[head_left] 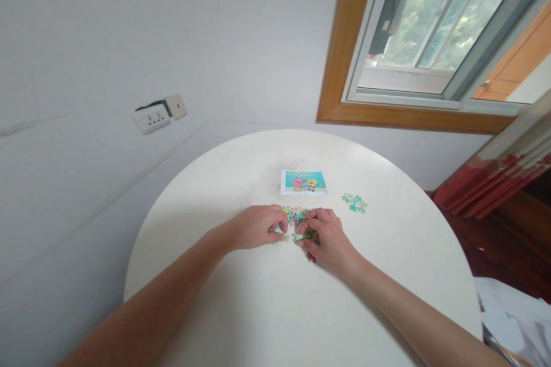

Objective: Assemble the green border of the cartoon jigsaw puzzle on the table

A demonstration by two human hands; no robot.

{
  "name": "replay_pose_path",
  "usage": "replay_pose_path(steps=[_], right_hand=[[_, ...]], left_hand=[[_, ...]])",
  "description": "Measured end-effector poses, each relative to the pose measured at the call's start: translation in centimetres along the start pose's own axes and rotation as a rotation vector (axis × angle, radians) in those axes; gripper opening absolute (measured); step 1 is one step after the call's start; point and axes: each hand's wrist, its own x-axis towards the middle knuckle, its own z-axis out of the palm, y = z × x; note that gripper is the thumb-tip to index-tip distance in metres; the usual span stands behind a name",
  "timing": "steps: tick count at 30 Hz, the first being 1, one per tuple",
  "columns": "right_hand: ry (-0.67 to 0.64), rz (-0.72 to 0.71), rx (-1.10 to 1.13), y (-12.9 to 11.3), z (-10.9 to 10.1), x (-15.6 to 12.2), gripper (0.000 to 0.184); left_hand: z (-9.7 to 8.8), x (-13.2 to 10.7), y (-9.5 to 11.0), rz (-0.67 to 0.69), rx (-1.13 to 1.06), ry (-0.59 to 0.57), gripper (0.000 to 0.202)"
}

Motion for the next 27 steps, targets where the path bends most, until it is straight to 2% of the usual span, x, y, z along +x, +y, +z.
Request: replay_pose_path(steps=[9,11,14,17,20,23,27], right_hand=[[-0.011,-0.096,-0.01,-1.2,-0.1,-0.2,0.01],[0.031,-0.092,0.009,-0.7,-0.6,0.2,0.008],[0.173,-0.023,0.029,2.0,-2.7,1.1,0.005],[0.328,0.118,-0.024,6.3,-5.3,1.8,0.009],[0.37,0.277,-0.118,9.9,-6.9,2.1,0.013],[0.342,0.348,-0.225,11.5,-7.1,2.1,0.018],[0.351,0.305,-0.407,11.7,-7.0,2.0,0.022]], left_hand=[[0.2,0.1,-0.2,0.002,-0.064,-0.023,0.015],[0.4,0.2,-0.3,0.007,-0.064,-0.023,0.015],[0.5,0.2,-0.4,0.022,-0.061,-0.019,0.014],[0.5,0.3,-0.4,0.026,-0.076,-0.024,0.013],[0.4,0.3,-0.3,0.028,-0.088,-0.023,0.012],[0.4,0.2,-0.3,0.031,-0.087,-0.023,0.013],[0.5,0.2,-0.4,0.036,-0.082,-0.023,0.013]])
